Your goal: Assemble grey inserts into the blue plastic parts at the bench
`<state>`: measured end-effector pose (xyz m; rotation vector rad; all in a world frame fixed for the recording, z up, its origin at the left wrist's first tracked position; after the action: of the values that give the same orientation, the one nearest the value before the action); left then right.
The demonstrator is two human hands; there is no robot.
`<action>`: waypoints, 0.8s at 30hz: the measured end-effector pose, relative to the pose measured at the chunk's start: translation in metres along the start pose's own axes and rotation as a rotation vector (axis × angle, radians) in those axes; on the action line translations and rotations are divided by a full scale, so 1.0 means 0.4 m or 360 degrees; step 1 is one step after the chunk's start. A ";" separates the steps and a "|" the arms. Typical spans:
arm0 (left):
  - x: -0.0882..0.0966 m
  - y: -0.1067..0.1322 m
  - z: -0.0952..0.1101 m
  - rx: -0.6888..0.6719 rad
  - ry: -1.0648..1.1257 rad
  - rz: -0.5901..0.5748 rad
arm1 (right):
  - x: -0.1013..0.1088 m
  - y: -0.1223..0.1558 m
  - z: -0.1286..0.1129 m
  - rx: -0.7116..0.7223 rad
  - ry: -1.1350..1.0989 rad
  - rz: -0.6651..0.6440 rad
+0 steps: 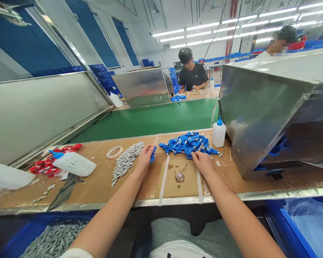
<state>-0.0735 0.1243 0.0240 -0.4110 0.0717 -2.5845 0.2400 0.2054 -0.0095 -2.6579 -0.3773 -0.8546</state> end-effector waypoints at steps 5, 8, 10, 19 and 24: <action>-0.097 -0.016 0.045 0.0545 0.1147 -0.0231 | 0.005 -0.006 0.004 -0.0026 -0.0032 0.0154; -0.203 -0.008 0.069 0.0498 0.1053 -0.0466 | 0.008 -0.004 0.014 -0.0099 -0.0026 0.0199; -0.264 0.004 0.073 0.0305 0.0921 -0.0591 | 0.019 0.007 0.011 -0.0058 -0.0044 0.0260; -0.334 0.040 0.072 -0.0207 0.0977 -0.0874 | -0.064 0.035 -0.372 0.0728 0.0187 -0.0274; -0.351 0.028 0.084 -0.0223 0.0990 -0.1065 | -0.404 0.089 -0.641 0.0895 0.0622 -0.1067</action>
<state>0.0571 0.1860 0.0159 0.4163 0.3908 -3.2812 -0.0069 0.0514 0.0828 -1.7935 -1.2285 -1.1993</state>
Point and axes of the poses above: each hand's wrist, its own y-axis away from the middle knuckle, its own x-axis out of the back of the hand, z = x × y, the point moved 5 cm from there along -y, towards the middle knuckle, and after that the axes turned 8 degrees about -y, right-handed, at the moved point
